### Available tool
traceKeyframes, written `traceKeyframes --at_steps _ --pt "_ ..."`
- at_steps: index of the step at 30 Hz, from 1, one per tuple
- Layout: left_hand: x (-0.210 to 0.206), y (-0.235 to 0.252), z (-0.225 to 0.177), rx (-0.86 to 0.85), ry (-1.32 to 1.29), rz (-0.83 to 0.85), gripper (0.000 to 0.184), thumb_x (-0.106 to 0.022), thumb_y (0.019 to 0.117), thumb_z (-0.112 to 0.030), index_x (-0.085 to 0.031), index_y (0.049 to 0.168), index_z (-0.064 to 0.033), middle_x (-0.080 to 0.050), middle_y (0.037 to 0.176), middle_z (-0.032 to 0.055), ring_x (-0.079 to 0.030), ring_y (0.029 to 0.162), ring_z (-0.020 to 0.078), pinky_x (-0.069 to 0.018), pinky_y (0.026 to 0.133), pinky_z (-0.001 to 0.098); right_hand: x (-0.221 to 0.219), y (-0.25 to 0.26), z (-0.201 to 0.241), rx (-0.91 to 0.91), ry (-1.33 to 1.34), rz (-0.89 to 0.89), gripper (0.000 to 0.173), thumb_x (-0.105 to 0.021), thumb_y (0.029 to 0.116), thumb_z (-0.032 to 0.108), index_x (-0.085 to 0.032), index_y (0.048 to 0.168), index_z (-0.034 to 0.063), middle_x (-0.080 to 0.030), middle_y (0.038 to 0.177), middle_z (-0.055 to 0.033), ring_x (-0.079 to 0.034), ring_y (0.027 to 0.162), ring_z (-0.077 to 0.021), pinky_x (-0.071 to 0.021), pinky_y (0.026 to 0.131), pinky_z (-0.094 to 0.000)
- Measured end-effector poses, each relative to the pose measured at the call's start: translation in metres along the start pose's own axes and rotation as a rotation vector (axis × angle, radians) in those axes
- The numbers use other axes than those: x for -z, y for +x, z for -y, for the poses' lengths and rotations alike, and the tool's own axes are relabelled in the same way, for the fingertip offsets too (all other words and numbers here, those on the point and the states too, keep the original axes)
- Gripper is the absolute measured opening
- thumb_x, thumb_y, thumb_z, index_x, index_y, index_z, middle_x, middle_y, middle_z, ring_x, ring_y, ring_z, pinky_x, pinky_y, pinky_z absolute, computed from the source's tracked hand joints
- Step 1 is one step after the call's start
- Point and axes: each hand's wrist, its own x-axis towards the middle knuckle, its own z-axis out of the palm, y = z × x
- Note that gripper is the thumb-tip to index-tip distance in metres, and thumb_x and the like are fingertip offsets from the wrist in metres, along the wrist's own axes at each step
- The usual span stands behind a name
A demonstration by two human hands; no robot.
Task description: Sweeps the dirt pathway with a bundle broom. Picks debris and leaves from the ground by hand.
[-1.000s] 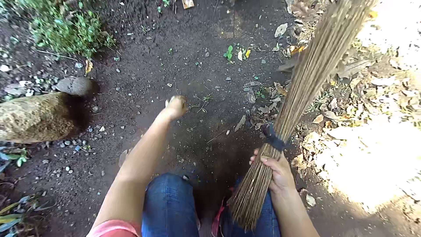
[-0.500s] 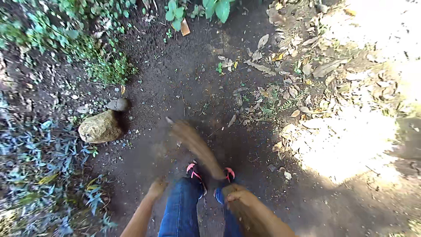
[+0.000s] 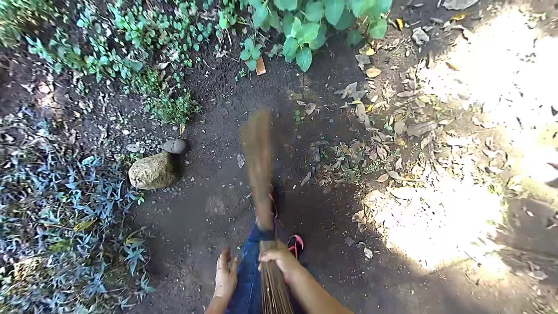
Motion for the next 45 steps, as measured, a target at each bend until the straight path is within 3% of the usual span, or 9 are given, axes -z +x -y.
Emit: traceKeyframes --at_steps 4,8,13,17,22,27,32,38,45 --pt "0.014 0.024 -0.015 0.133 -0.052 0.001 0.054 -0.056 0.1021 -0.007 -0.037 0.149 0.0108 -0.046 0.146 0.0364 -0.053 0.132 0.0446 -0.0445 0.111 0.0507 0.001 0.040 0.024 -0.249 -0.132 0.131 0.028 -0.056 0.0913 -0.003 -0.053 0.119 -0.0001 -0.064 0.082 -0.0097 -0.064 0.066 -0.0182 -0.0569 0.063 -0.0353" --pt "0.049 0.041 -0.031 0.154 -0.012 0.022 0.054 -0.057 0.1018 -0.008 -0.039 0.149 0.0093 -0.047 0.146 0.0345 -0.056 0.130 0.0430 -0.0468 0.110 0.0501 0.053 0.053 0.078 -0.002 0.193 -0.134 0.013 -0.043 0.0973 0.003 -0.053 0.106 0.0018 -0.064 0.076 -0.0091 -0.064 0.060 -0.0162 -0.0554 0.054 -0.0305" --pt "0.073 0.065 -0.036 0.242 -0.007 0.032 0.057 -0.060 0.1005 -0.006 -0.037 0.150 0.0095 -0.047 0.146 0.0361 -0.056 0.129 0.0457 -0.0463 0.109 0.0529 -0.009 0.064 0.121 0.401 0.255 -0.567 0.078 -0.065 0.0707 -0.011 -0.035 0.141 -0.0005 -0.060 0.102 -0.0211 -0.065 0.077 -0.0278 -0.0583 0.065 -0.0449" --pt "0.087 0.082 -0.042 0.343 0.011 0.057 0.063 -0.063 0.1012 -0.010 -0.032 0.154 0.0069 -0.044 0.148 0.0362 -0.056 0.129 0.0471 -0.0465 0.109 0.0548 -0.087 0.052 0.148 0.335 0.211 -0.337 0.064 -0.064 0.0708 -0.004 -0.041 0.130 -0.0013 -0.064 0.087 -0.0153 -0.067 0.067 -0.0224 -0.0595 0.060 -0.0391" --pt "0.105 0.098 -0.067 0.451 0.041 0.152 0.067 -0.063 0.1018 -0.013 -0.028 0.157 0.0007 -0.046 0.149 0.0331 -0.055 0.132 0.0449 -0.0456 0.110 0.0549 -0.122 0.112 0.220 -0.033 -0.025 0.063 0.018 -0.046 0.0972 0.003 -0.052 0.114 -0.0001 -0.064 0.081 -0.0109 -0.064 0.063 -0.0191 -0.0560 0.057 -0.0347" --pt "0.124 0.108 -0.084 0.429 -0.036 0.159 0.066 -0.063 0.1015 -0.008 -0.029 0.157 0.0007 -0.049 0.147 0.0325 -0.059 0.126 0.0439 -0.0483 0.106 0.0543 -0.152 0.201 0.263 0.161 0.295 -0.161 0.010 -0.048 0.0976 0.002 -0.051 0.107 -0.0006 -0.059 0.073 -0.0111 -0.061 0.056 -0.0177 -0.0551 0.051 -0.0314" --pt "0.122 0.103 -0.070 0.489 -0.002 0.162 0.065 -0.062 0.1026 -0.012 -0.029 0.156 0.0025 -0.050 0.146 0.0329 -0.057 0.129 0.0453 -0.0454 0.109 0.0560 -0.233 0.153 0.221 0.122 0.289 -0.116 0.029 -0.055 0.0930 -0.002 -0.047 0.121 -0.0007 -0.062 0.083 -0.0155 -0.064 0.065 -0.0228 -0.0570 0.059 -0.0391" --pt "0.114 0.102 -0.070 0.485 0.070 0.286 0.065 -0.061 0.1036 -0.016 -0.029 0.158 -0.0004 -0.053 0.144 0.0299 -0.058 0.130 0.0421 -0.0452 0.110 0.0541 -0.145 0.170 0.314 0.011 0.194 0.107 0.017 -0.036 0.1037 0.015 -0.050 0.103 0.0041 -0.060 0.073 -0.0086 -0.061 0.056 -0.0170 -0.0539 0.049 -0.0303" --pt "0.092 0.075 -0.085 0.443 -0.072 0.172 0.058 -0.057 0.1048 -0.010 -0.031 0.156 0.0015 -0.058 0.138 0.0298 -0.062 0.123 0.0404 -0.0473 0.107 0.0523 -0.051 0.152 0.337 0.485 0.332 0.126 0.044 -0.018 0.1064 0.027 -0.055 0.091 0.0071 -0.064 0.071 -0.0046 -0.065 0.061 -0.0158 -0.0570 0.057 -0.0305"
